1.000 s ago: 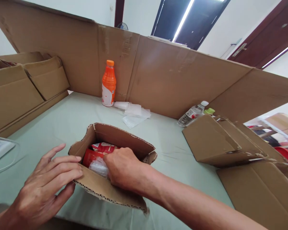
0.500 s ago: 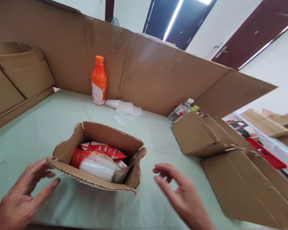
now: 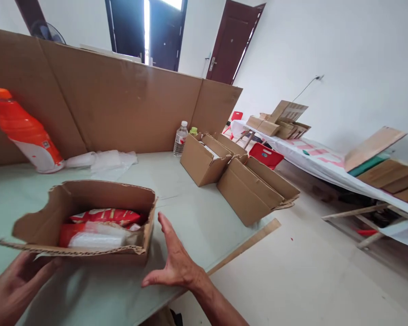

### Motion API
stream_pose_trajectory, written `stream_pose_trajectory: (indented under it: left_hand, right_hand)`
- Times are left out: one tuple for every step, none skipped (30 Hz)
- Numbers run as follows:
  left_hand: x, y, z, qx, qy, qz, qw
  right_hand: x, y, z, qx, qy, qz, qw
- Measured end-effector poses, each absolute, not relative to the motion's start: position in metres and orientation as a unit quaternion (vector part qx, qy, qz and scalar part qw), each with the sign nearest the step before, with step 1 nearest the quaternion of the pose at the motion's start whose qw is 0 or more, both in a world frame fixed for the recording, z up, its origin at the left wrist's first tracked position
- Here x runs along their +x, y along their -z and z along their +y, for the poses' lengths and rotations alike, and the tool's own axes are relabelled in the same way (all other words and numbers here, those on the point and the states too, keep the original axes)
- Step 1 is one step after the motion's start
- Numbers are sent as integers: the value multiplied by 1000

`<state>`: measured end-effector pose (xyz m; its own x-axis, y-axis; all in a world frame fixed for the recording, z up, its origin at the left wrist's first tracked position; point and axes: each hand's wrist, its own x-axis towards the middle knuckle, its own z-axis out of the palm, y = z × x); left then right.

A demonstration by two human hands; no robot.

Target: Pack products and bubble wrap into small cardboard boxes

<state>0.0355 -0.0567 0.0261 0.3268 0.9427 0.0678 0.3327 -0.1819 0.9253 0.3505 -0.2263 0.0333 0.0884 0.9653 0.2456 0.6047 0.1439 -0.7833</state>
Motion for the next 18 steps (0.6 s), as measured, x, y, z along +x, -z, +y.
stream_pose_trajectory:
  left_hand:
    - [52,-28,-57,682,-334,464,456]
    - [67,-30,-56,679,-321,460,474]
    - [81,-30,-56,677,-309,453,491]
    - [94,-30,-56,675,-302,445,505]
    - [107,-30,-56,674,-298,436,516]
    - [119,-30,-57,676,-294,424,526]
    - [132,-31,-58,678,-293,412,534]
    - [145,-32,-59,682,-289,398,541]
    - [159,-33,-62,685,-286,382,551]
    - [173,-35,-67,685,-283,365,563]
    - [188,-35,-72,684,-281,345,578]
    - [202,-34,-79,683,-280,326,591]
    - [215,-32,-87,684,-278,306,601]
    - [226,-29,-95,691,-273,286,605]
    - [234,-24,-104,702,-266,268,603]
    - [240,-18,-113,719,-252,251,597]
    - [243,-12,-121,737,-236,236,587]
    - [243,-6,-128,754,-222,224,576]
  right_hand:
    - [359,-27,-229,-619,-212,-631,417]
    - [366,-21,-230,-624,-198,-626,424]
    - [372,-17,-232,-631,-179,-621,429]
    - [378,-14,-233,-641,-159,-613,433]
    - [383,-12,-236,-652,-141,-602,439]
    - [389,-10,-240,-665,-126,-585,446]
    - [394,-9,-246,-679,-113,-565,454]
    - [400,-8,-254,-693,-101,-542,465]
    - [406,-8,-262,-704,-87,-516,479]
    - [411,-8,-272,-716,-69,-488,494]
    - [417,-9,-283,-728,-47,-457,509]
    - [422,-9,-294,-742,-23,-423,520]
    - [427,-10,-305,-756,2,-386,529]
    - [432,-11,-315,-769,26,-348,536]
    - [436,-12,-323,-778,49,-313,542]
    - [440,-12,-331,-783,71,-282,550]
    - [444,-13,-336,-784,93,-257,558]
    - [449,-13,-339,-783,117,-238,562]
